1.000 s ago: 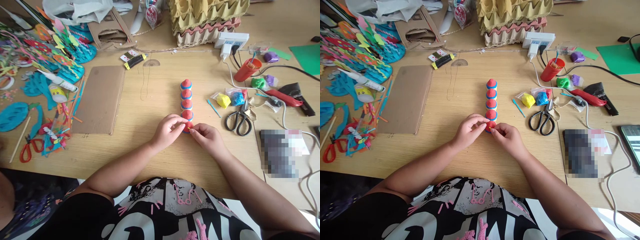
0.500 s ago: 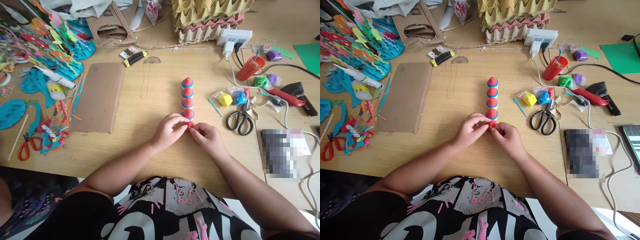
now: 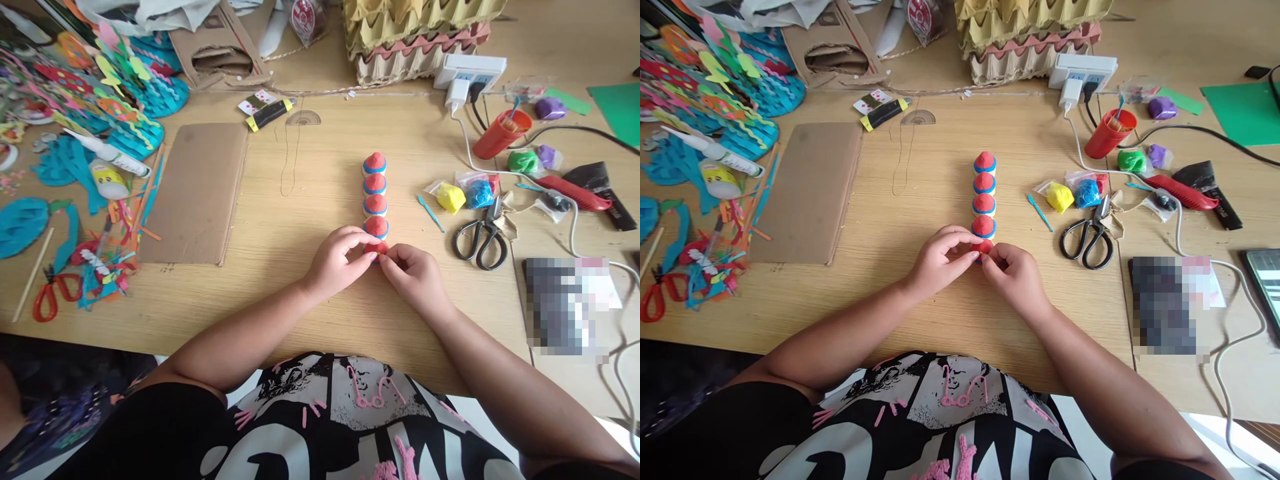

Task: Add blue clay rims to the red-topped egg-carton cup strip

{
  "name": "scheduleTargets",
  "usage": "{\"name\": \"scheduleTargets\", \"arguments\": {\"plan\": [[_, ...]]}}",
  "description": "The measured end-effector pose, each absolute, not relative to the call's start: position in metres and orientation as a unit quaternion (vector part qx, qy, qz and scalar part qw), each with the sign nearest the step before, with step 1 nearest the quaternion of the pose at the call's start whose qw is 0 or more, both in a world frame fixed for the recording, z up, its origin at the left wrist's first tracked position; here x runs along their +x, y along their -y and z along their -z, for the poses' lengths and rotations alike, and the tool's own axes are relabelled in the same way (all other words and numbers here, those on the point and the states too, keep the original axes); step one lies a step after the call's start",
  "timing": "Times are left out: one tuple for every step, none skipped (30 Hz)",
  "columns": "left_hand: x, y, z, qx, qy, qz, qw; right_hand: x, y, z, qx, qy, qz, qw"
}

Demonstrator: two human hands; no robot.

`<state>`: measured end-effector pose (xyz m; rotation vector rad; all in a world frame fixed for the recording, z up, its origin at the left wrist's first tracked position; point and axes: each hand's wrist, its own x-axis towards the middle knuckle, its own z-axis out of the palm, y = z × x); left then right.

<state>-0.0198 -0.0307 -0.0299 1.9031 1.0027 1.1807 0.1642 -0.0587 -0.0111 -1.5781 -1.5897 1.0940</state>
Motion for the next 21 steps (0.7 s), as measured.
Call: {"name": "scheduleTargets", "arguments": {"plan": [[-0.0198,0.0305,0.03,0.73,-0.386,-0.452,0.337,0.164,0.0587,0.0114,-0.601,0.605,-0.415,0.318],[-0.0197,0.0304,0.0301,0.73,-0.388,-0.451,0.337,0.1638,0.0586,0.0118,-0.602,0.604,-0.414,0.318],[-0.0197,0.0304,0.0301,0.729,-0.389,-0.449,0.339,0.1636,0.0586,0.0122,-0.603,0.604,-0.414,0.318],[-0.0197,0.0304,0.0302,0.729,-0.39,-0.447,0.341,0.1633,0.0585,0.0125,-0.603,0.604,-0.413,0.318],[-0.0197,0.0304,0.0303,0.728,-0.391,-0.446,0.343,0.163,0.0585,0.0128,-0.604,0.604,-0.412,0.318],[-0.0197,0.0305,0.0303,0.727,-0.392,-0.445,0.345,0.1626,0.0584,0.013,-0.605,0.604,-0.409,0.319],[-0.0197,0.0306,0.0303,0.726,-0.393,-0.444,0.347,0.1622,0.0584,0.0131,-0.605,0.605,-0.406,0.32],[-0.0196,0.0307,0.0304,0.725,-0.393,-0.445,0.348,0.1619,0.0584,0.0131,-0.606,0.605,-0.404,0.321],[-0.0196,0.0308,0.0304,0.724,-0.393,-0.446,0.348,0.1616,0.0585,0.013,-0.607,0.605,-0.403,0.321],[-0.0195,0.0308,0.0303,0.724,-0.394,-0.447,0.347,0.1613,0.0585,0.0128,-0.609,0.604,-0.402,0.321],[-0.0194,0.0308,0.0303,0.724,-0.395,-0.447,0.346,0.1611,0.0586,0.0125,-0.611,0.602,-0.402,0.321],[-0.0193,0.0308,0.0303,0.725,-0.396,-0.447,0.345,0.161,0.0586,0.0122,-0.612,0.601,-0.403,0.32],[-0.0193,0.0309,0.0302,0.725,-0.397,-0.445,0.343,0.1608,0.0586,0.0117,-0.613,0.6,-0.404,0.319],[-0.0193,0.0308,0.0302,0.726,-0.398,-0.443,0.343,0.1607,0.0586,0.0112,-0.613,0.6,-0.403,0.319],[-0.0194,0.0308,0.0302,0.727,-0.4,-0.441,0.342,0.1606,0.0585,0.0106,-0.613,0.601,-0.402,0.319],[-0.0195,0.0308,0.0301,0.727,-0.402,-0.44,0.342,0.1605,0.0585,0.0101,-0.613,0.601,-0.401,0.32],[-0.0196,0.0308,0.0301,0.728,-0.403,-0.439,0.341,0.1604,0.0584,0.0095,-0.612,0.602,-0.4,0.321],[-0.0196,0.0307,0.0301,0.729,-0.403,-0.439,0.339,0.1603,0.0584,0.009,-0.612,0.602,-0.399,0.322],[-0.0196,0.0307,0.03,0.73,-0.402,-0.44,0.336,0.1603,0.0584,0.0086,-0.611,0.602,-0.399,0.323],[-0.0194,0.0306,0.0299,0.731,-0.401,-0.441,0.333,0.1603,0.0584,0.0084,-0.611,0.603,-0.399,0.323],[-0.0192,0.0306,0.0298,0.733,-0.399,-0.443,0.329,0.1604,0.0585,0.0082,-0.61,0.604,-0.398,0.323]]}}
